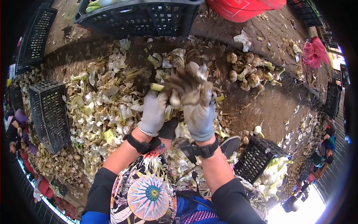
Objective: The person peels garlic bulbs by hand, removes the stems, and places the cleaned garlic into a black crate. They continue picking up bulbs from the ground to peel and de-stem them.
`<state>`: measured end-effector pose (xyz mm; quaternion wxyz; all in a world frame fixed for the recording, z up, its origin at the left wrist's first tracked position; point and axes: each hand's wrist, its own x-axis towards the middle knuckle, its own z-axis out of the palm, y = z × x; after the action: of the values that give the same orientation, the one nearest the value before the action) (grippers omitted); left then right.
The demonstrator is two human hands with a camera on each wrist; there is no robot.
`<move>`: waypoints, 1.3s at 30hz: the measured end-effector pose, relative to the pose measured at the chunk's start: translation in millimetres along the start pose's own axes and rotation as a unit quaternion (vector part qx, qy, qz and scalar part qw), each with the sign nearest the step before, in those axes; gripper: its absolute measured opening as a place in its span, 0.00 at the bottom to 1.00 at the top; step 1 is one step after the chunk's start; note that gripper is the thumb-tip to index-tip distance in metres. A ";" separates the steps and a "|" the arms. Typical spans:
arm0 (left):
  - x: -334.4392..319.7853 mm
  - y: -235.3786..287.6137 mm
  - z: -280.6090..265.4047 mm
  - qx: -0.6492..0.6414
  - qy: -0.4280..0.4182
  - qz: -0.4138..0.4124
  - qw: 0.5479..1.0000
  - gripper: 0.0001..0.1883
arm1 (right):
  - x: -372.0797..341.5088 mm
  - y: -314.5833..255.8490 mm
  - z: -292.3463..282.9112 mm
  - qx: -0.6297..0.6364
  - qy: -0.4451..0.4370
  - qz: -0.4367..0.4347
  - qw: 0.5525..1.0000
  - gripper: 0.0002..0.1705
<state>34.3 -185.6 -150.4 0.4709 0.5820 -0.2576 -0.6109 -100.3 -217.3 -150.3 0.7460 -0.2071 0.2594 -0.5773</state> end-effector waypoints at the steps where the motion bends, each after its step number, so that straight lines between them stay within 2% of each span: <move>1: 1.1 4.7 -4.1 0.093 -0.056 0.049 0.993 0.13 | -8.7 -0.6 0.0 0.025 0.055 0.050 0.997 0.07; 2: -1.7 2.0 -2.8 0.093 -0.056 0.050 0.993 0.13 | -19.9 0.3 -2.1 0.052 0.111 0.100 0.987 0.08; 3: -8.5 -4.8 -0.8 -0.011 -0.035 -0.011 0.999 0.13 | -35.3 5.4 -18.3 0.030 0.093 0.119 0.988 0.15; 4: -12.6 -11.2 1.1 -0.115 -0.014 -0.073 0.991 0.13 | -48.9 10.1 -34.8 0.030 0.096 0.117 0.988 0.15; 5: -2.7 -12.4 -7.1 -0.080 0.087 -0.157 0.981 0.14 | -60.5 13.7 -50.7 -0.030 0.101 0.118 0.987 0.21; 6: 5.1 -3.9 2.2 -0.183 0.160 -0.114 0.963 0.16 | -68.6 11.8 -59.6 -0.090 0.103 0.118 0.984 0.28; 7: 8.7 5.4 -1.0 -0.155 0.151 -0.073 0.974 0.15 | -74.0 -0.2 -60.9 -0.246 0.110 0.196 0.943 0.23; 8: 9.9 11.1 -6.8 -0.126 0.142 -0.032 0.981 0.15 | -77.2 -8.0 -60.9 -0.245 0.109 0.198 0.943 0.23; 10: 10.7 16.7 -10.5 -0.094 0.109 -0.021 0.989 0.16 | -77.3 -18.0 -57.7 -0.118 0.105 0.250 0.955 0.22; 11: 8.3 24.2 -4.4 -0.018 0.110 -0.027 0.993 0.16 | -64.5 -26.0 -39.2 -0.103 0.160 0.218 0.957 0.28; 12: 7.6 27.6 3.2 0.056 0.109 -0.032 0.992 0.16 | -51.9 -31.2 -31.6 -0.048 0.118 0.175 0.976 0.32; 14: 6.7 9.9 13.3 0.067 0.117 -0.003 0.991 0.14 | -13.6 -38.2 0.8 0.016 0.002 0.053 0.998 0.37; 16: 2.4 -0.4 17.3 0.040 0.043 -0.025 0.998 0.13 | 19.0 -38.5 39.1 0.084 -0.024 0.041 0.995 0.37; 17: 1.7 -5.1 20.9 0.049 0.068 0.025 0.996 0.11 | 26.8 -28.5 46.1 0.118 -0.020 0.054 0.991 0.38; 18: 2.7 -7.1 21.2 0.050 0.069 0.026 0.996 0.11 | 30.9 -21.7 50.6 0.153 -0.016 0.068 0.986 0.38; 20: 5.2 -2.5 20.8 0.095 0.121 0.071 0.985 0.12 | 22.0 -16.4 52.6 0.180 -0.014 0.070 0.981 0.38; 21: 5.1 3.0 15.4 0.049 0.032 0.094 0.994 0.16 | 14.7 -13.8 51.7 0.204 -0.010 0.069 0.976 0.39; 22: 6.1 2.3 11.9 0.048 0.032 0.093 0.994 0.16 | 4.9 -12.9 42.1 0.204 -0.009 0.069 0.976 0.39; 24: 7.4 -1.4 7.2 -0.074 0.058 -0.069 0.993 0.17 | -15.4 -15.7 9.5 0.220 0.006 0.116 0.969 0.41; 26: 6.5 5.9 9.8 -0.112 0.045 -0.065 0.991 0.18 | -21.3 -25.6 -7.4 0.194 0.035 0.118 0.973 0.42; 28: 7.5 14.8 11.8 -0.034 0.036 -0.057 0.997 0.18 | -18.0 -34.6 -18.8 0.176 0.011 0.102 0.979 0.41; 29: 5.2 13.9 11.9 -0.032 0.036 -0.059 0.997 0.18 | -12.8 -43.5 -1.3 0.212 0.059 0.085 0.972 0.42; 30: 3.4 13.0 13.0 0.005 0.016 -0.064 0.998 0.17 | -2.5 -49.3 12.8 0.213 0.061 0.082 0.972 0.42; 32: 4.5 11.9 16.8 0.079 -0.025 -0.068 0.994 0.17 | 22.2 -53.1 31.2 0.194 -0.019 0.064 0.979 0.43; 33: 6.0 4.3 24.3 -0.059 0.015 -0.077 0.995 0.16 | 25.0 -47.8 33.7 0.178 -0.040 0.074 0.980 0.43; 34: 6.9 7.7 23.6 -0.060 0.016 -0.076 0.995 0.16 | 20.4 -43.0 34.7 0.178 -0.041 0.074 0.980 0.43; 36: 11.9 22.5 19.8 -0.076 0.085 -0.040 0.993 0.15 | -0.5 -29.9 29.3 0.160 0.025 0.061 0.985 0.41; 38: 18.3 33.7 17.7 -0.161 0.122 -0.047 0.978 0.17 | -32.3 -9.1 -2.6 0.133 0.010 0.055 0.990 0.39; 39: 19.1 36.3 20.0 -0.177 0.119 -0.052 0.976 0.17 | -48.6 -5.2 -17.1 0.140 0.052 0.081 0.985 0.38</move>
<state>27.6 -222.4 -124.2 0.5617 0.5700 -0.0571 -0.5969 -124.6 -171.7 -153.2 0.7974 -0.0486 0.2308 -0.5554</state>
